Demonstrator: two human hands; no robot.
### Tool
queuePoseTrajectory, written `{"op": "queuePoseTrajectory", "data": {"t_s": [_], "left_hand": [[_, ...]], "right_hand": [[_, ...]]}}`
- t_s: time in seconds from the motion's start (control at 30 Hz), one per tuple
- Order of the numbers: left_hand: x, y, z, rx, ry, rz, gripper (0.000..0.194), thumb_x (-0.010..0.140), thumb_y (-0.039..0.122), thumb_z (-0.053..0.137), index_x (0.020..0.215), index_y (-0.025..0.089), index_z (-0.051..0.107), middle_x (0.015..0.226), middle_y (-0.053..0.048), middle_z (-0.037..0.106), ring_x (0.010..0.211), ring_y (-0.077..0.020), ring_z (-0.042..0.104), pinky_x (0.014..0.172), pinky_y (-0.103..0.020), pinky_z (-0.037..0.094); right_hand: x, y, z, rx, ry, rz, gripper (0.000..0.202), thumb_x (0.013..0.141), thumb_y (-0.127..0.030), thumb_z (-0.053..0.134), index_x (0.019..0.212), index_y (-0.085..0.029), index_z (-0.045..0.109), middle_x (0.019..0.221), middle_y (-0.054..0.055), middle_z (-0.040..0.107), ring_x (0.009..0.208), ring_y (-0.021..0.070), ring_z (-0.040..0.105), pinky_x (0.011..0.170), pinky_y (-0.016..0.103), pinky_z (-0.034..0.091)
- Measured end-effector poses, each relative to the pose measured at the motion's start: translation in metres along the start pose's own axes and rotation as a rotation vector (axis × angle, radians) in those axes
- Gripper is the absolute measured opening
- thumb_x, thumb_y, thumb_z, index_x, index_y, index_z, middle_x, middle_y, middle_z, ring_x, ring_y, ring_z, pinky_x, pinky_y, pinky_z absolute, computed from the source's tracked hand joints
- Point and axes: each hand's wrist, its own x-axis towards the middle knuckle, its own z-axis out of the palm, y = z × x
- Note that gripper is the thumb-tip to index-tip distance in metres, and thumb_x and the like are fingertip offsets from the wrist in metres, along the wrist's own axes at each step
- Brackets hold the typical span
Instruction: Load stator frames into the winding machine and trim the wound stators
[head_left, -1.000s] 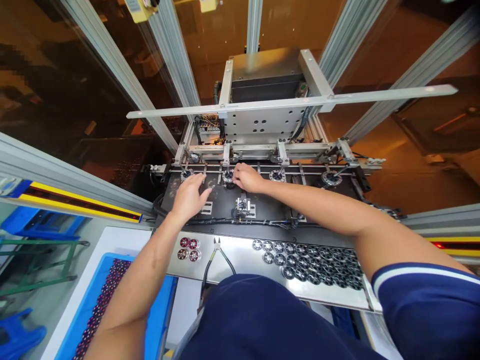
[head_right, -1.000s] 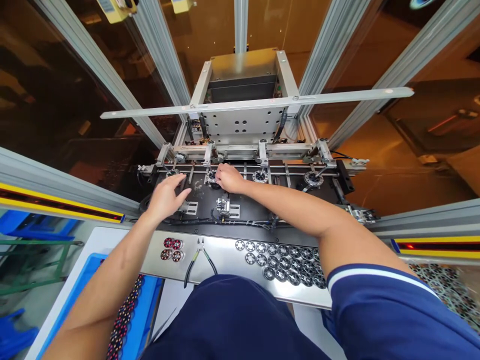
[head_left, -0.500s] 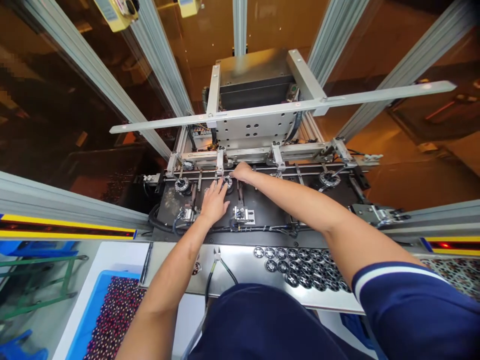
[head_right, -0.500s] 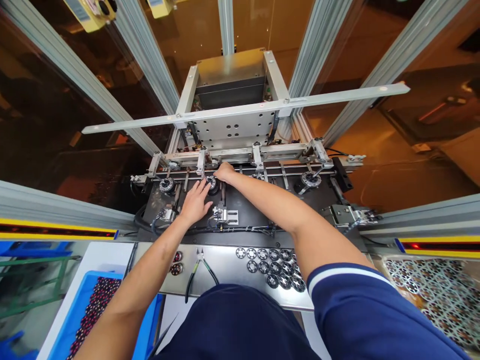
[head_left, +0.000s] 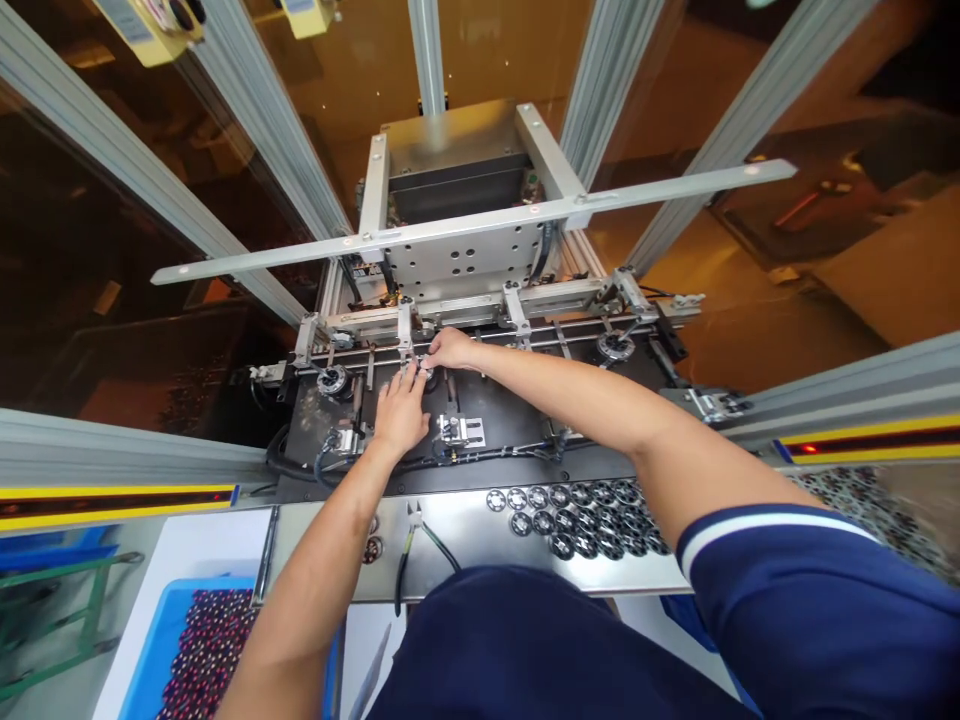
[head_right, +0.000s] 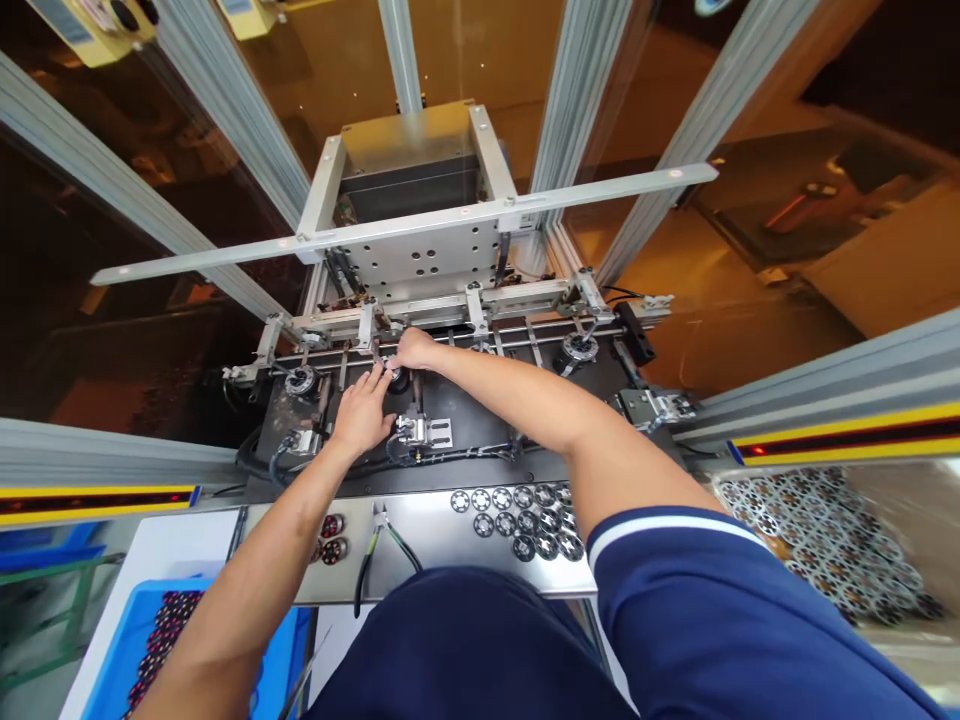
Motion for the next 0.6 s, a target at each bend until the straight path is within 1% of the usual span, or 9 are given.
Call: {"op": "queuePoseTrajectory", "data": {"t_s": [0.07, 0.13, 0.17, 0.23, 0.3, 0.37, 0.43, 0.5, 0.6], "left_hand": [[0.0, -0.001, 0.0, 0.003, -0.009, 0.001, 0.077, 0.076, 0.019, 0.07, 0.147, 0.019, 0.04, 0.16, -0.014, 0.033, 0.14, -0.0393, 0.04, 0.111, -0.055, 0.038], [0.0, -0.004, -0.001, 0.0, -0.024, 0.01, 0.076, 0.077, 0.019, 0.07, 0.147, 0.018, 0.04, 0.16, -0.014, 0.032, 0.14, -0.0392, 0.04, 0.112, -0.053, 0.039], [0.0, -0.005, -0.002, -0.003, -0.032, 0.016, 0.076, 0.077, 0.02, 0.07, 0.147, 0.018, 0.04, 0.16, -0.014, 0.032, 0.14, -0.0386, 0.041, 0.112, -0.051, 0.04], [0.0, -0.006, -0.009, -0.008, -0.044, 0.024, 0.074, 0.078, 0.022, 0.07, 0.146, 0.016, 0.042, 0.159, -0.015, 0.035, 0.139, -0.0365, 0.043, 0.111, -0.046, 0.043], [0.001, -0.002, -0.021, -0.006, -0.043, 0.028, 0.064, 0.082, 0.026, 0.067, 0.142, 0.014, 0.048, 0.152, -0.017, 0.045, 0.134, -0.0347, 0.051, 0.107, -0.044, 0.047], [0.005, 0.01, -0.035, 0.001, -0.037, 0.054, 0.05, 0.087, 0.032, 0.06, 0.135, 0.015, 0.056, 0.138, -0.016, 0.061, 0.123, -0.0331, 0.061, 0.102, -0.044, 0.051], [0.013, 0.028, -0.049, 0.007, -0.04, 0.115, 0.043, 0.091, 0.039, 0.055, 0.129, 0.019, 0.061, 0.123, -0.012, 0.072, 0.113, -0.0314, 0.067, 0.099, -0.043, 0.052], [0.024, 0.051, -0.056, 0.01, -0.055, 0.2, 0.043, 0.092, 0.042, 0.053, 0.128, 0.02, 0.062, 0.123, -0.01, 0.072, 0.113, -0.0292, 0.067, 0.101, -0.041, 0.051], [0.044, 0.081, -0.054, 0.013, -0.1, 0.324, 0.047, 0.09, 0.036, 0.06, 0.133, 0.017, 0.057, 0.141, -0.012, 0.059, 0.129, -0.0265, 0.056, 0.11, -0.039, 0.044]], "right_hand": [[-0.024, 0.005, -0.026, -0.052, -0.038, -0.097, 0.025, 0.09, -0.035, 0.068, 0.103, -0.014, 0.067, 0.098, 0.002, 0.07, 0.087, 0.017, 0.067, 0.081, 0.033, 0.056], [-0.05, 0.021, -0.061, -0.115, -0.061, -0.169, 0.022, 0.081, -0.033, 0.077, 0.093, -0.016, 0.072, 0.087, -0.002, 0.071, 0.083, 0.0146, 0.067, 0.081, 0.027, 0.052], [-0.062, 0.033, -0.08, -0.148, -0.043, -0.187, 0.02, 0.078, -0.031, 0.08, 0.09, -0.016, 0.074, 0.083, -0.003, 0.072, 0.083, 0.0143, 0.067, 0.081, 0.025, 0.05], [-0.082, 0.064, -0.112, -0.221, 0.045, -0.18, 0.014, 0.079, -0.028, 0.077, 0.086, -0.016, 0.075, 0.081, -0.001, 0.071, 0.084, 0.0161, 0.067, 0.082, 0.026, 0.047], [-0.092, 0.095, -0.131, -0.292, 0.127, -0.154, 0.009, 0.08, -0.022, 0.074, 0.084, -0.014, 0.075, 0.082, 0.003, 0.072, 0.086, 0.0196, 0.066, 0.083, 0.03, 0.046], [-0.095, 0.122, -0.132, -0.341, 0.152, -0.163, 0.012, 0.075, -0.016, 0.077, 0.087, -0.014, 0.075, 0.091, 0.006, 0.072, 0.094, 0.0236, 0.065, 0.088, 0.033, 0.046], [-0.093, 0.138, -0.121, -0.367, 0.139, -0.217, 0.025, 0.071, -0.014, 0.081, 0.095, -0.015, 0.074, 0.109, 0.008, 0.07, 0.109, 0.0263, 0.061, 0.097, 0.037, 0.043], [-0.089, 0.146, -0.106, -0.38, 0.129, -0.271, 0.031, 0.073, -0.019, 0.081, 0.102, -0.015, 0.071, 0.128, 0.009, 0.062, 0.123, 0.0274, 0.053, 0.105, 0.042, 0.039], [-0.085, 0.149, -0.091, -0.386, 0.142, -0.28, 0.025, 0.088, -0.028, 0.07, 0.108, -0.015, 0.066, 0.135, 0.009, 0.056, 0.126, 0.0274, 0.05, 0.106, 0.051, 0.039]]}}
